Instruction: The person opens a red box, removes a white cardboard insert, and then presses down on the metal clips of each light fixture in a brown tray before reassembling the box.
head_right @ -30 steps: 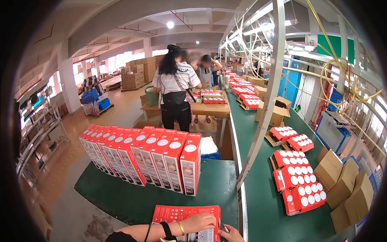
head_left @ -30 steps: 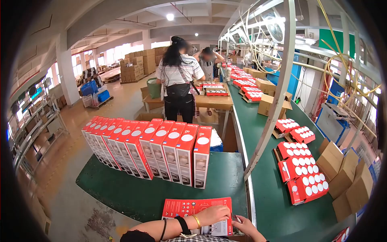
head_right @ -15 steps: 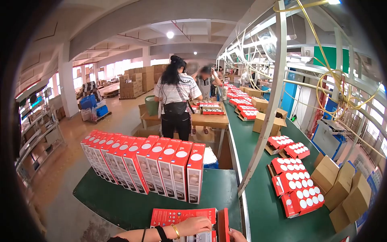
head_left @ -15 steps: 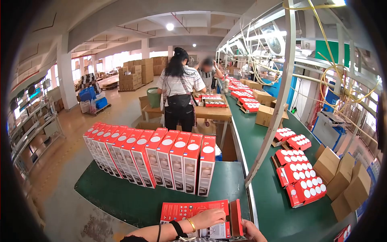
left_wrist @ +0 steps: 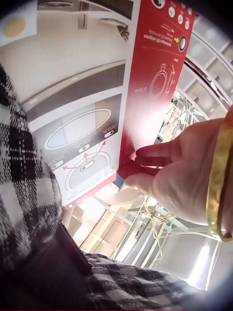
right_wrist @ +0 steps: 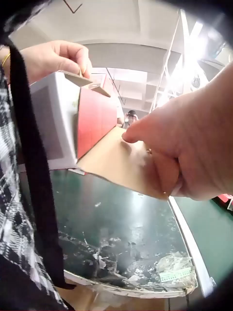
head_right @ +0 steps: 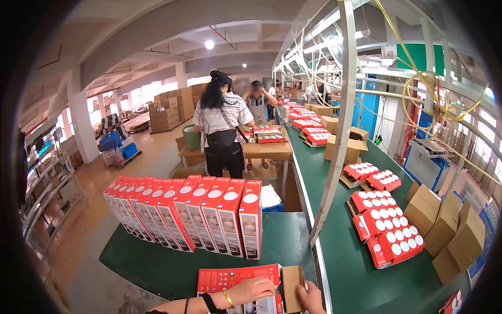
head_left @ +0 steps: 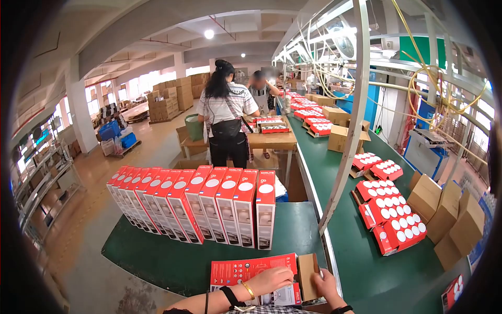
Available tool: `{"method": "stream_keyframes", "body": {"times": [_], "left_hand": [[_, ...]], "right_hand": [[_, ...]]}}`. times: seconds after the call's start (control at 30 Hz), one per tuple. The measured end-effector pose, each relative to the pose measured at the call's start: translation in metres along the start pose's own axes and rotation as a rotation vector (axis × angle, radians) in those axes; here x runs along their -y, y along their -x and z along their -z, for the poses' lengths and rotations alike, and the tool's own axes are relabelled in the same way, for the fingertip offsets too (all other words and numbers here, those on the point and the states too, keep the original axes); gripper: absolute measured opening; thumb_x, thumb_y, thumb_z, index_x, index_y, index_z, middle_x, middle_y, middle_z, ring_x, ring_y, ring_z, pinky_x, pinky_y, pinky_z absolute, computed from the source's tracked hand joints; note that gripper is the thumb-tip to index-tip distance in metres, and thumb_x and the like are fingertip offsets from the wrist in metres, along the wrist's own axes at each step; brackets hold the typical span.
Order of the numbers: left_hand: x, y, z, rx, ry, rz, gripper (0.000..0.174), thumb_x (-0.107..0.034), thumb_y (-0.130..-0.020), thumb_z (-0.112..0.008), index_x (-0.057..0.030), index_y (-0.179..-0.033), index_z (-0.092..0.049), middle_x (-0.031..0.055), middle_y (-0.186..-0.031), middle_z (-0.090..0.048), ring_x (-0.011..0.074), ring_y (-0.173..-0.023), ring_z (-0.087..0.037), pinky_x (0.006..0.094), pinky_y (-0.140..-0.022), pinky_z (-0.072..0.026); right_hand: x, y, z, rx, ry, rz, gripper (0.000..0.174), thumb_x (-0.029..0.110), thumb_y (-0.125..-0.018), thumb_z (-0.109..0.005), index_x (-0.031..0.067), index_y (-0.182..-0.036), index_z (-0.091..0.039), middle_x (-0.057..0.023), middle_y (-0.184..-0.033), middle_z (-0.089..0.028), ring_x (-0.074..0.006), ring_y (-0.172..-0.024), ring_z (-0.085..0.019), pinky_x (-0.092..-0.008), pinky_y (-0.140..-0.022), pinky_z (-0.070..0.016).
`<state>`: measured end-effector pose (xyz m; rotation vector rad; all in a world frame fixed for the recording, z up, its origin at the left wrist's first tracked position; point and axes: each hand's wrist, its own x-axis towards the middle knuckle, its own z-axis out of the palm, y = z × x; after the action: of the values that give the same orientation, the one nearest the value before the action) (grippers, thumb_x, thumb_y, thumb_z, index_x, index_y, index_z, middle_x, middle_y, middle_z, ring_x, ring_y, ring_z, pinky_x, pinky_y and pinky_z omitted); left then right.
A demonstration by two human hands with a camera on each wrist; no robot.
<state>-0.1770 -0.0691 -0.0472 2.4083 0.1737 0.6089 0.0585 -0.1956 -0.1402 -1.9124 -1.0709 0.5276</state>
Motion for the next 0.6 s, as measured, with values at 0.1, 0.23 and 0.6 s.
{"method": "stream_keyframes", "body": {"times": [0.1, 0.23, 0.6], "left_hand": [[0.004, -0.003, 0.007, -0.013, -0.22, -0.153, 0.008, -0.011, -0.09, -0.065, -0.0049, -0.095, -0.062, 0.0066, -0.098, -0.064, 0.0242, -0.099, -0.063, 0.0354, -0.086, -0.0531], [0.008, 0.005, 0.015, -0.05, -0.089, -0.162, 0.015, -0.011, -0.088, -0.062, -0.0037, -0.099, -0.068, 0.0096, -0.106, -0.066, 0.026, -0.104, -0.064, 0.0359, -0.092, -0.0535], [-0.031, -0.041, 0.07, -0.058, -0.237, 0.209, 0.047, -0.03, -0.076, -0.084, -0.0072, -0.112, -0.062, 0.0176, -0.135, -0.05, 0.0385, -0.132, -0.045, 0.0451, -0.108, -0.0405]], "right_hand": [[0.009, -0.006, -0.004, 0.121, 0.057, -0.095, 0.055, 0.041, -0.088, -0.07, -0.0029, -0.121, -0.066, -0.0157, -0.102, -0.073, -0.0236, -0.1, -0.069, -0.0378, -0.088, -0.0536], [0.02, -0.014, 0.012, 0.28, -0.784, -0.397, 0.037, 0.021, -0.099, -0.062, 0.0009, -0.13, -0.061, -0.0078, -0.114, -0.07, -0.017, -0.096, -0.069, -0.0335, -0.084, -0.0561], [0.078, 0.001, 0.033, 0.322, -0.67, -0.218, 0.032, 0.024, -0.099, -0.063, -0.0005, -0.119, -0.063, -0.0047, -0.1, -0.071, -0.011, -0.088, -0.067, -0.0289, -0.078, -0.0542]]}}
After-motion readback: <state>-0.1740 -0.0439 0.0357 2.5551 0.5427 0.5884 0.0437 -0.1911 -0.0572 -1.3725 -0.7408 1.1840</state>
